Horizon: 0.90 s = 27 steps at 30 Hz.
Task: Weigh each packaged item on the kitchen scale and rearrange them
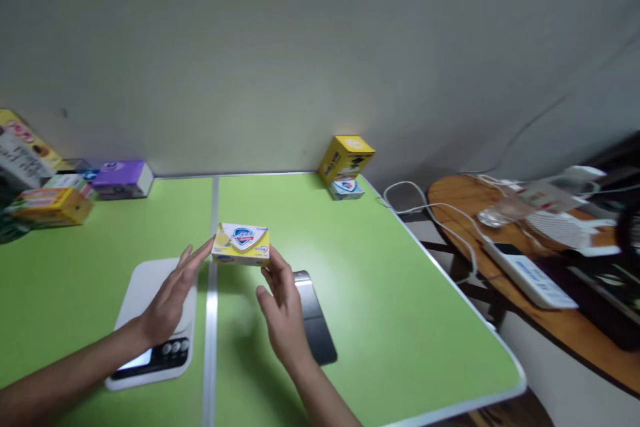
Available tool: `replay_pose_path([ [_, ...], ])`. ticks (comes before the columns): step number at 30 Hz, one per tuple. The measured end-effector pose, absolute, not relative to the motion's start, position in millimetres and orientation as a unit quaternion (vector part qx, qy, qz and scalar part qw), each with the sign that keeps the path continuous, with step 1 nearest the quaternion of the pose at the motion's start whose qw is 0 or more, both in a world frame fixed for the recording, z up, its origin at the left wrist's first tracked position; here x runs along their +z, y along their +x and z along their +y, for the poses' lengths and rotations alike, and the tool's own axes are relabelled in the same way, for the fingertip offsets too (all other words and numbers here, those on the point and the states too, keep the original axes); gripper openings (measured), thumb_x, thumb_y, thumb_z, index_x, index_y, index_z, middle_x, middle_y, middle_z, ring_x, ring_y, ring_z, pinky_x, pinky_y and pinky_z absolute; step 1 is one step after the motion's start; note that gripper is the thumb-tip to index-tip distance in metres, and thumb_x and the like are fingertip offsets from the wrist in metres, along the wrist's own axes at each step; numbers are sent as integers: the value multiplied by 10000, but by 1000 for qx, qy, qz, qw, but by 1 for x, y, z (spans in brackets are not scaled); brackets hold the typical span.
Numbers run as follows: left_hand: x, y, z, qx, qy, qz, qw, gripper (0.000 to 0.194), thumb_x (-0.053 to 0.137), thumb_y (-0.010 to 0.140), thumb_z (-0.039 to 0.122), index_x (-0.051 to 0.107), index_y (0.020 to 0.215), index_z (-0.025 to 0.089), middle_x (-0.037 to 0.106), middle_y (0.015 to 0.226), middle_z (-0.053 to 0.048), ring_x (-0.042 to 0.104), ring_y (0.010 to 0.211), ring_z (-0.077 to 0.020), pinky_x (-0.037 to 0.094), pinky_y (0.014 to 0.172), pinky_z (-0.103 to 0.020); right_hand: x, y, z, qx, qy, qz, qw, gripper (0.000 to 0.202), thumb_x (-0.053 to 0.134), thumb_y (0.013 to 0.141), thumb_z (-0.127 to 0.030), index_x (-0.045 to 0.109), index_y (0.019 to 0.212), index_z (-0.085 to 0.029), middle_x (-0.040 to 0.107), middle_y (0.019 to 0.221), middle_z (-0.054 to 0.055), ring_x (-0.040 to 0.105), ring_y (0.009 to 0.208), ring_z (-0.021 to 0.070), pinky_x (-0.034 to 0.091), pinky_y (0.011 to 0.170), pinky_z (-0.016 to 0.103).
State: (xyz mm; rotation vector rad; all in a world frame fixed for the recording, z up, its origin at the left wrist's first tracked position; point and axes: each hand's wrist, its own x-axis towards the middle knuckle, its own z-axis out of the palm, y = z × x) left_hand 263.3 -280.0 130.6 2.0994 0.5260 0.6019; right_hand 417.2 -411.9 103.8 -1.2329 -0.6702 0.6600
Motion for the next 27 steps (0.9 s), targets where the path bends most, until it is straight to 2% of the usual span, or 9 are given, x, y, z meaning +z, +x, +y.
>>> replay_pose_path([
  [5, 107, 166, -285, 327, 819, 280, 380, 502, 145, 1019, 436, 254, 1502, 355, 343, 1554, -1, 320, 1437, -244, 44, 1215, -563, 82, 329, -394, 344, -588, -367, 633, 550, 561, 891, -346, 415, 1419, -304, 418, 1521, 57, 350, 1429, 236, 285, 1187, 464],
  [8, 86, 129, -283, 323, 810, 311, 378, 515, 149, 1013, 457, 234, 1509, 347, 338, 1559, -18, 295, 1446, -263, 62, 1202, -597, 70, 302, -384, 347, -626, -396, 575, 575, 558, 879, -376, 413, 1429, -293, 351, 1563, 51, 236, 1477, 259, 227, 1200, 504],
  [10, 73, 116, -281, 315, 807, 323, 380, 527, 148, 1007, 476, 244, 1508, 342, 319, 1568, -25, 263, 1459, -272, 64, 1195, -611, 65, 295, -380, 341, -643, -413, 547, 585, 554, 870, -400, 420, 1429, -292, 331, 1573, 47, 214, 1484, 269, 236, 1195, 507],
  [15, 57, 110, -282, 304, 798, 344, 390, 583, 136, 985, 537, 224, 1517, 316, 234, 1600, -31, 126, 1494, -269, 97, 1198, -591, 55, 296, -381, 329, -677, -432, 497, 603, 540, 866, -451, 410, 1435, -300, 311, 1580, 55, 230, 1476, 296, 292, 1166, 538],
  [21, 59, 104, -274, 271, 804, 355, 393, 625, 120, 973, 567, 304, 1497, 282, 331, 1566, -65, 165, 1489, -278, 109, 1192, -602, 61, 305, -384, 330, -700, -423, 472, 588, 554, 859, -490, 449, 1398, -281, 288, 1586, 86, 247, 1467, 322, 321, 1140, 564],
  [24, 62, 95, -262, 297, 783, 390, 384, 616, 117, 979, 549, 375, 1467, 275, 309, 1577, -70, 225, 1473, -279, 191, 1181, -586, 70, 320, -380, 312, -694, -433, 484, 519, 551, 874, -450, 466, 1354, -274, 407, 1518, 100, 319, 1439, 296, 290, 1158, 549],
  [27, 71, 89, -248, 292, 778, 405, 382, 622, 157, 983, 537, 434, 1431, 206, 329, 1556, -127, 268, 1454, -295, 266, 1158, -570, 80, 336, -373, 286, -690, -452, 487, 410, 556, 882, -408, 504, 1265, -273, 504, 1435, 102, 429, 1365, 282, 337, 1131, 528],
])
